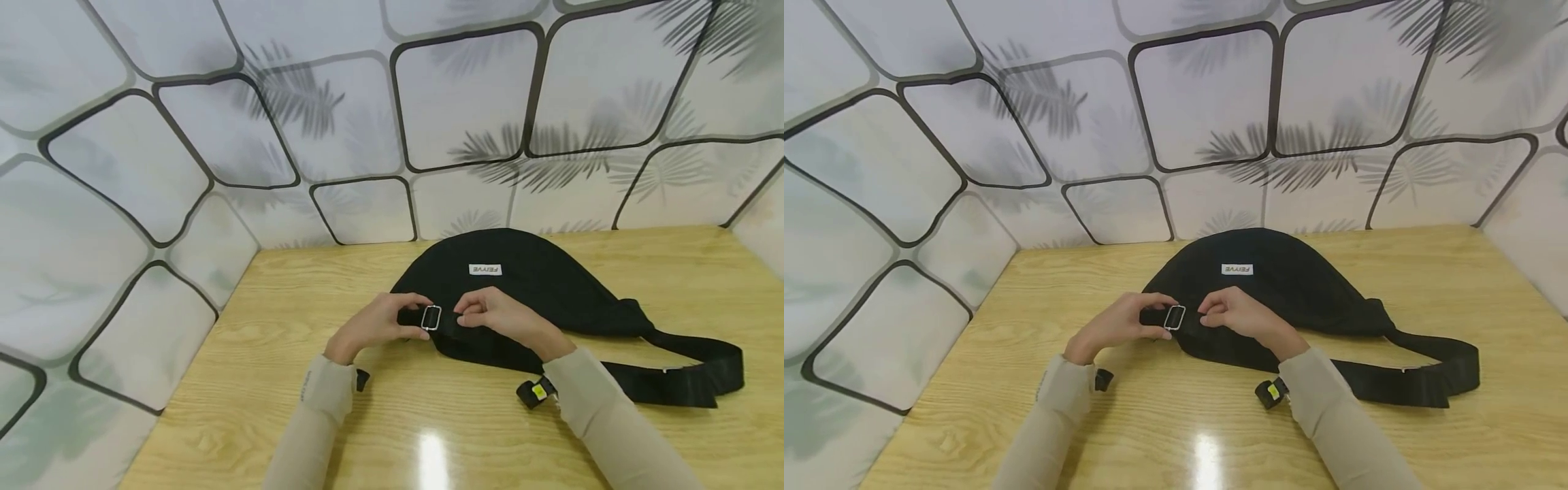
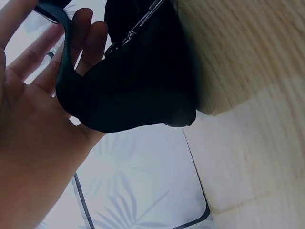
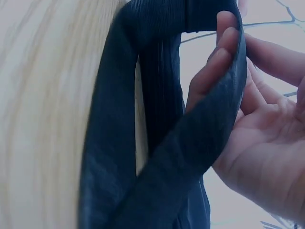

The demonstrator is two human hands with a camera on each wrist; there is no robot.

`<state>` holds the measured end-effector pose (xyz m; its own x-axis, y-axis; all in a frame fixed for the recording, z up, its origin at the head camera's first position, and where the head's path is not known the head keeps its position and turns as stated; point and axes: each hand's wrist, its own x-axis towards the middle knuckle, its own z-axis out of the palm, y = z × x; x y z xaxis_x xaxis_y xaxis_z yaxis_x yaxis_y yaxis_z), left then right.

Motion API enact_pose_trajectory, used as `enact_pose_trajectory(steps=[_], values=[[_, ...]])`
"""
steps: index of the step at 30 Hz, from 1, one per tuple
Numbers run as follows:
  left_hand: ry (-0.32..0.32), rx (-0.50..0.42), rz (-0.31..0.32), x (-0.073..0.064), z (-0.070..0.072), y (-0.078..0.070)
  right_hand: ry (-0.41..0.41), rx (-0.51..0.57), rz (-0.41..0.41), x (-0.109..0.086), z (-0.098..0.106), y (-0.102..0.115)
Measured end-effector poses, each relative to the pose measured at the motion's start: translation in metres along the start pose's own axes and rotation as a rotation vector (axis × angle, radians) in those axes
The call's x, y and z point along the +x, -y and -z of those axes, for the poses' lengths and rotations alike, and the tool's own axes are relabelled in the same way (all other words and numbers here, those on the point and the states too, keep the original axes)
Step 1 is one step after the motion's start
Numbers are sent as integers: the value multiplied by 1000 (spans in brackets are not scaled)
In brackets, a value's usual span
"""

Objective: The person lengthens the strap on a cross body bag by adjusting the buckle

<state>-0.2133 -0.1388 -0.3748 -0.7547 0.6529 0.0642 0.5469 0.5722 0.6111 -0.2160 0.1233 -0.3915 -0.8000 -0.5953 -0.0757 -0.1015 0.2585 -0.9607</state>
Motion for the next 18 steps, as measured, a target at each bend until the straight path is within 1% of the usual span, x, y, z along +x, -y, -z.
enact_pose_trajectory(steps=[3, 9, 13, 18], values=[[0, -26, 4, -1, -1, 1, -29, 10, 0, 0, -2, -1], [0, -46, -1, 1, -2, 3, -47, 38, -3, 1, -5, -2], [-8, -55, -12, 1, -2, 1, -33, 63, -3, 4, -8, -4], [-7, -96, -13, 1, -2, -2, -34, 92, 0, 6, -11, -5]])
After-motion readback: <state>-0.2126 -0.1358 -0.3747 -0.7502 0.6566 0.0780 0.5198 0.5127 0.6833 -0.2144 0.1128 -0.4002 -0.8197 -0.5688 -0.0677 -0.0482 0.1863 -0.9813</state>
